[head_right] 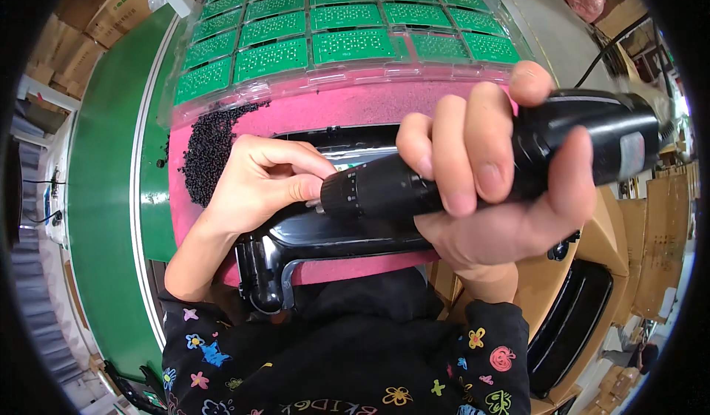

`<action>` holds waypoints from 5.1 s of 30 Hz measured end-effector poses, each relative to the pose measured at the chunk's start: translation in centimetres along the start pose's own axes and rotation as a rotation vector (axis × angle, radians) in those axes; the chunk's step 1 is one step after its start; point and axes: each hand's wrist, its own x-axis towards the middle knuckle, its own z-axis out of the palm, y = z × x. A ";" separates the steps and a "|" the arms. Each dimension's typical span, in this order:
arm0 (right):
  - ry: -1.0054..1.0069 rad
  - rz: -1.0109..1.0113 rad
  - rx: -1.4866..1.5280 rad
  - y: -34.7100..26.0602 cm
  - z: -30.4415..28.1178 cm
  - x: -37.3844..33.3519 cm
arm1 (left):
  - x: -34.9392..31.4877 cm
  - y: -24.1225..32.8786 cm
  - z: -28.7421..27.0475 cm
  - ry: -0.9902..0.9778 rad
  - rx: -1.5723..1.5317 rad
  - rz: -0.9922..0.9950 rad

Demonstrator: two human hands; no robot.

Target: Installing circuit boards into plastic housings and securing them with an electric screwdriver.

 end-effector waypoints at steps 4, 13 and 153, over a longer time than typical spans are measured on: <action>-0.090 -0.040 -0.030 -0.7 0.7 -0.4 | 0.0 1.0 0.4 -0.021 -0.129 -0.098; -0.139 -0.197 -0.164 -1.1 1.0 -0.9 | -0.1 0.1 -0.4 0.029 -0.041 -0.038; -0.120 -0.167 -0.324 0.4 2.2 -1.1 | -0.5 -0.2 -0.1 0.087 0.625 0.307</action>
